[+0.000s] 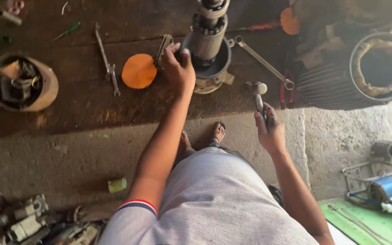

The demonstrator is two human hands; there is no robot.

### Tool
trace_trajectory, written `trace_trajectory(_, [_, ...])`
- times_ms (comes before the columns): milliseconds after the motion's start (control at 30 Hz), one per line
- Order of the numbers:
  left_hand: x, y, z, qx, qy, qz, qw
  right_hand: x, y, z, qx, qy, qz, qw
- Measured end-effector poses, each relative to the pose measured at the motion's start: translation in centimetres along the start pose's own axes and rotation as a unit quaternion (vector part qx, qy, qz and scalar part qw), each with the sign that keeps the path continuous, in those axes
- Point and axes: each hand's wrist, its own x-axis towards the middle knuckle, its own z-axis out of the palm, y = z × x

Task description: The person applies grease to a cylindrical motor housing using a finger, then places the housing onto a vertical motor shaft. They use a hammer to tap the housing into place and rotate the assembly to check fit.

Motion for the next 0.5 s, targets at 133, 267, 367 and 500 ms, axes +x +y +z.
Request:
trace_trajectory(133, [1.6, -3.6, -4.1, -0.04, -0.133, -0.042, 0.989, -0.7, -0.7, 1.2, 0.167, -0.054, 0.03, 0.984])
trace_trajectory(267, [2.9, -4.9, -6.9, 0.111, -0.206, 0.093, 0.968, -0.2, -2.4, 3.4, 0.0, -0.065, -0.094, 0.993])
trace_trajectory(367, [2.7, -5.2, -7.2, 0.121, -0.253, 0.185, 0.942, -1.0, -3.5, 3.4, -0.016, -0.098, 0.0, 0.995])
trace_trajectory(500, [2.2, -6.1, -6.6, 0.115, -0.325, 0.146, 0.927, -3.3, -2.4, 1.1, 0.035, 0.004, -0.157, 0.987])
